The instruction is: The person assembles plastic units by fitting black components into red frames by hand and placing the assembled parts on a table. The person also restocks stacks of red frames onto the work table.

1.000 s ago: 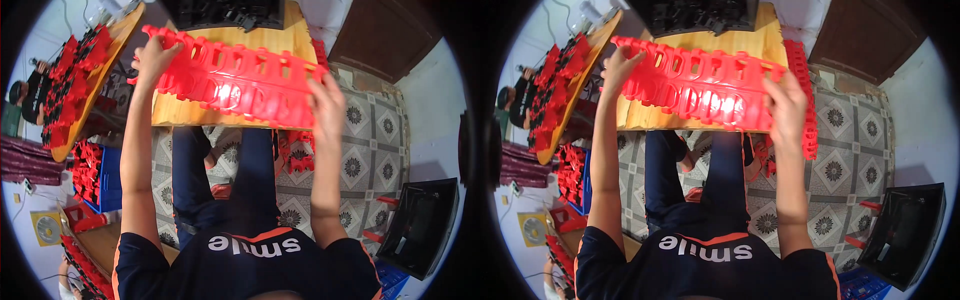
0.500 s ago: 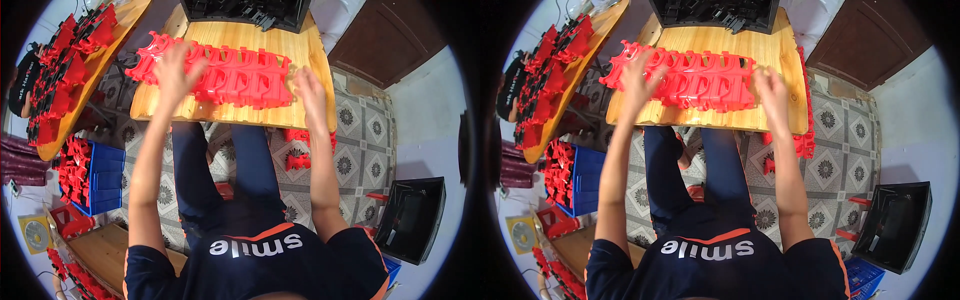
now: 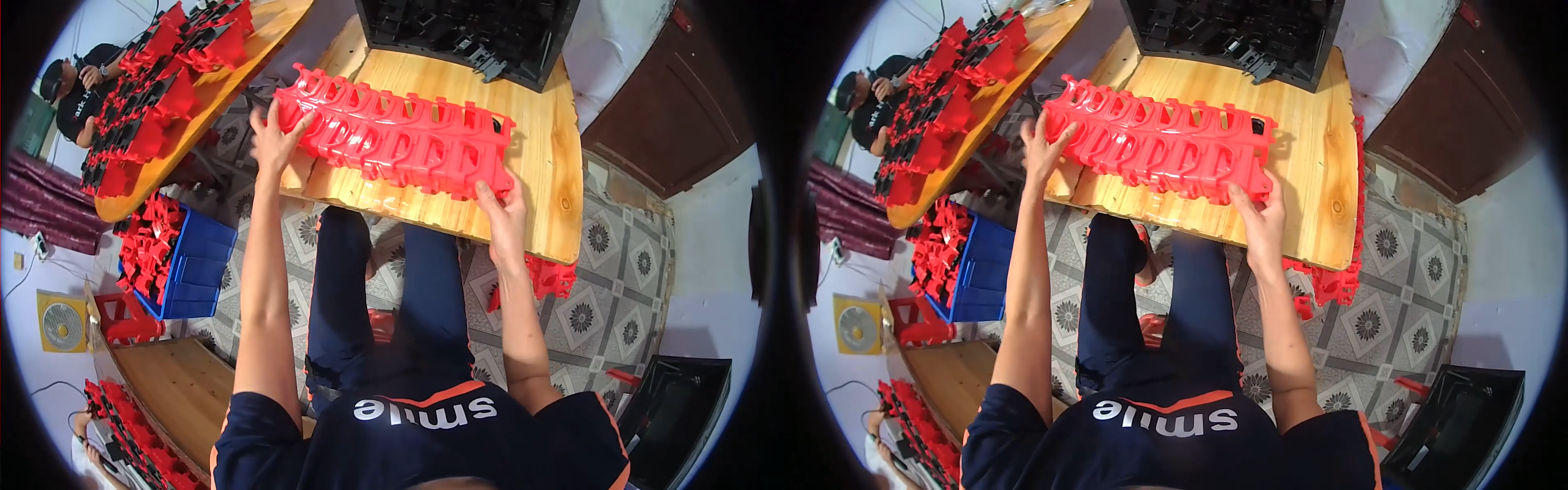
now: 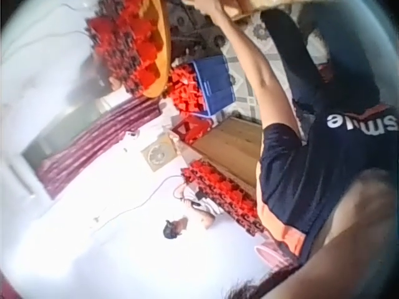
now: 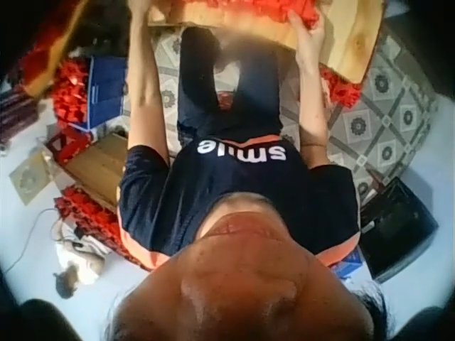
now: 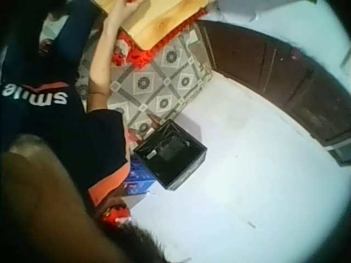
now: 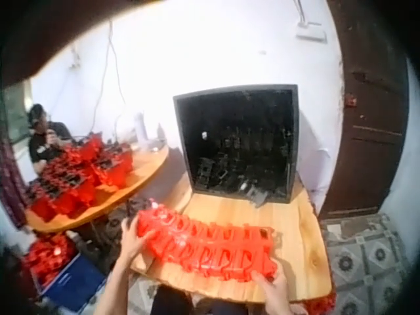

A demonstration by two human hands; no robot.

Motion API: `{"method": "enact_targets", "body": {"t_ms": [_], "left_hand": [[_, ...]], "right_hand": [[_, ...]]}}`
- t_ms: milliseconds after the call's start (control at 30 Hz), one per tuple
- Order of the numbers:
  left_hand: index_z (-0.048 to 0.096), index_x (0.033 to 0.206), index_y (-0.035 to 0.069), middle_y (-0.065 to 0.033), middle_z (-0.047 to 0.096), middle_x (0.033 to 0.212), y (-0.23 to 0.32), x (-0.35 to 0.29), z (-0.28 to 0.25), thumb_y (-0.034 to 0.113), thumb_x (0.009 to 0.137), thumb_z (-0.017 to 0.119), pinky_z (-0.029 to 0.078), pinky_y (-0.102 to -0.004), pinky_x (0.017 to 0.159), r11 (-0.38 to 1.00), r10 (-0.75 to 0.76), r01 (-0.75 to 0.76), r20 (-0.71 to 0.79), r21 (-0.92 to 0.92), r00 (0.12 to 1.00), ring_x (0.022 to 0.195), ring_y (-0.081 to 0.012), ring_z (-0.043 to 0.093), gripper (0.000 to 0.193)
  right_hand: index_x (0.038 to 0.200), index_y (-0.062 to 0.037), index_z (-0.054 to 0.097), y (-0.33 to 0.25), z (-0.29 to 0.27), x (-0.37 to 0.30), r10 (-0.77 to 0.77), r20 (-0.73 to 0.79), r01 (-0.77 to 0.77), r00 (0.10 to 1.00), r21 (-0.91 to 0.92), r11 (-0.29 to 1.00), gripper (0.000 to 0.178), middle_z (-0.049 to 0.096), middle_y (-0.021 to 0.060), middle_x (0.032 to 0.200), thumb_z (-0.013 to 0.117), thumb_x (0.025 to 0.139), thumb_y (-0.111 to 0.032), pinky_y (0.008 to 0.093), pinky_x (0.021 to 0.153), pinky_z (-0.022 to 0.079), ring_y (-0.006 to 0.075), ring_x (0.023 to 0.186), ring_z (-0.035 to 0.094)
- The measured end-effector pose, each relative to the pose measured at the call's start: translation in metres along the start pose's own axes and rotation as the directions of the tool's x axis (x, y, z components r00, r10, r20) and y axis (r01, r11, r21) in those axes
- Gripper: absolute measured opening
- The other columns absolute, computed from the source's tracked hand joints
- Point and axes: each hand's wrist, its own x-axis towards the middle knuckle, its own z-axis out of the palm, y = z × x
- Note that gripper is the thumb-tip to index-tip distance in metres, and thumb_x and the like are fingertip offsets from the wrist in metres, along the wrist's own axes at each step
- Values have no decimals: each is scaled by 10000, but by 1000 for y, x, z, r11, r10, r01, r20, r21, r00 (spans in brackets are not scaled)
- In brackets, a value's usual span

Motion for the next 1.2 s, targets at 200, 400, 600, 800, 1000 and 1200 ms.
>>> {"method": "enact_targets", "body": {"t_ms": [200, 400, 600, 800, 1000, 1200], "left_hand": [[622, 1195, 49, -163, 477, 1264, 0, -10, 8, 444, 729, 819, 465, -355, 928, 918, -297, 292, 25, -268, 955, 1109, -277, 558, 642], [535, 1231, 99, -101, 605, 1196, 126, -51, 23, 526, 926, 576, 553, -436, 819, 164, 52, 552, 566, -817, 823, 1073, -223, 603, 526], [505, 1288, 41, -158, 564, 1291, 131, -126, 129, 356, 1000, 528, 518, -455, 951, 79, 529, 390, 370, -918, 764, 1171, -279, 560, 427], [493, 1298, 30, -159, 563, 1307, 182, -161, 114, 347, 1004, 523, 525, -442, 930, -328, 450, 850, 723, -412, 524, 1190, -307, 560, 434], [433, 1359, 16, -171, 571, 1286, 179, -187, 73, 265, 983, 570, 535, -414, 894, -125, 273, 925, 885, -358, 379, 1143, -359, 592, 471], [681, 1081, -30, -136, 712, 952, 135, -195, 5, 81, 898, 661, 536, -329, 793, 737, 297, -8, 313, -676, 902, 851, -195, 680, 215]], "right_hand": [[1220, 17, 541, -61, 57, 1, -394, -43, 392, 918, -47, 919, 551, 639, 144, 1109, 822, 757, -86, 306, 819, 559, 190, 947, 660], [1086, -4, 654, -245, 160, -5, -913, 315, 949, 259, -256, 181, 363, 681, 115, 909, 751, 785, -182, 314, 753, 538, 196, 891, 641], [959, -153, 697, -149, 320, 17, -722, 643, 745, 256, -607, -277, 176, 573, 175, 1063, 634, 811, -224, 400, 699, 426, 315, 1037, 507], [950, -163, 714, -15, 346, 21, -376, 831, 630, 411, -556, -542, 179, 562, 105, 1023, 575, 866, -238, 415, 718, 383, 292, 1014, 482], [886, -143, 698, 32, 312, 34, -346, 870, 764, 352, -480, -432, 155, 582, 94, 1005, 572, 836, -216, 377, 805, 409, 276, 1017, 527], [1002, -95, 679, -10, 177, 8, -807, 577, 895, 124, -416, -160, 258, 597, 146, 1078, 641, 747, -103, 507, 910, 427, 325, 1015, 579]]}}
